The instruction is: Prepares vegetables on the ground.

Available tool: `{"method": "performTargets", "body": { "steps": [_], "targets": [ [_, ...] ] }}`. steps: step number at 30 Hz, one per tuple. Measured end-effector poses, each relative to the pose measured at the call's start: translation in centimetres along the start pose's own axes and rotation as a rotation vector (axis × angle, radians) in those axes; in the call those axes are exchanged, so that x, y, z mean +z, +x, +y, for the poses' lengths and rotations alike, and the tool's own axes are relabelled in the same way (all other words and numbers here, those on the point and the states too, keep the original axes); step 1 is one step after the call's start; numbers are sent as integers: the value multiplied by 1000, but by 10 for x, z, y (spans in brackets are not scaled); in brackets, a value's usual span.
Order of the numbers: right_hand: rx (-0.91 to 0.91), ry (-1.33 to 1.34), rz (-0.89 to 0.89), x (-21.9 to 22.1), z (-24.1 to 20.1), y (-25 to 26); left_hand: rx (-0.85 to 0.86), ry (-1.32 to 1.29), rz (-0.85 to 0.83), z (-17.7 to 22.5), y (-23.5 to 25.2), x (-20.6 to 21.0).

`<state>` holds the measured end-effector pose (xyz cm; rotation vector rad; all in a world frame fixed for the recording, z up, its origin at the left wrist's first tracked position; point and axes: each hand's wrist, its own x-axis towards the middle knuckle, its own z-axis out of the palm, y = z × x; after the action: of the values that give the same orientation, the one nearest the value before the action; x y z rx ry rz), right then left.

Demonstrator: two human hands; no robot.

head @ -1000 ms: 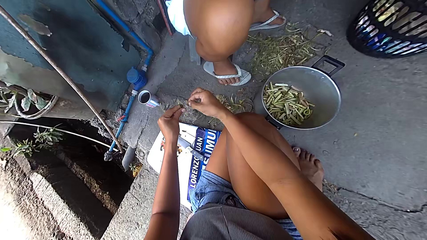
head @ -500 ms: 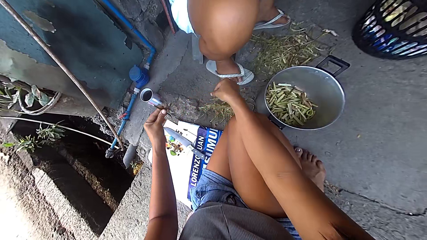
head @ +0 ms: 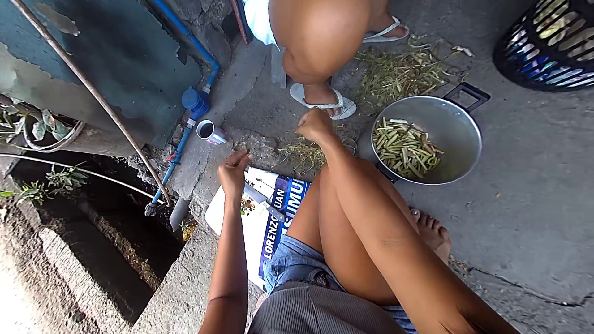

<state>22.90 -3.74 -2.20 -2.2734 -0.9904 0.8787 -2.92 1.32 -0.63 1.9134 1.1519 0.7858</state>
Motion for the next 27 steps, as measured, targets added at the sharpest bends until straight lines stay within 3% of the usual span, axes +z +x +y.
{"method": "performTargets", "body": {
  "steps": [4, 8, 12, 16, 22, 27],
  "targets": [
    [-201, 156, -1, 8, 0, 1, 125, 233, -150, 8, 6, 13],
    [-526, 254, 4, 14, -4, -12, 223, 363, -254, 6, 15, 24],
    [-805, 84, 41, 35, -7, -19, 216, 408, -325, 13, 20, 26],
    [-793, -178, -15, 39, -17, -20, 65, 417, -382, 14, 39, 31],
    [-767, -347, -65, 34, -24, -24, 84, 407, -405, 15, 41, 22],
    [-765, -359, 39, 29, -21, -27, 157, 492, -462, 22, 33, 6]
  ]
}}
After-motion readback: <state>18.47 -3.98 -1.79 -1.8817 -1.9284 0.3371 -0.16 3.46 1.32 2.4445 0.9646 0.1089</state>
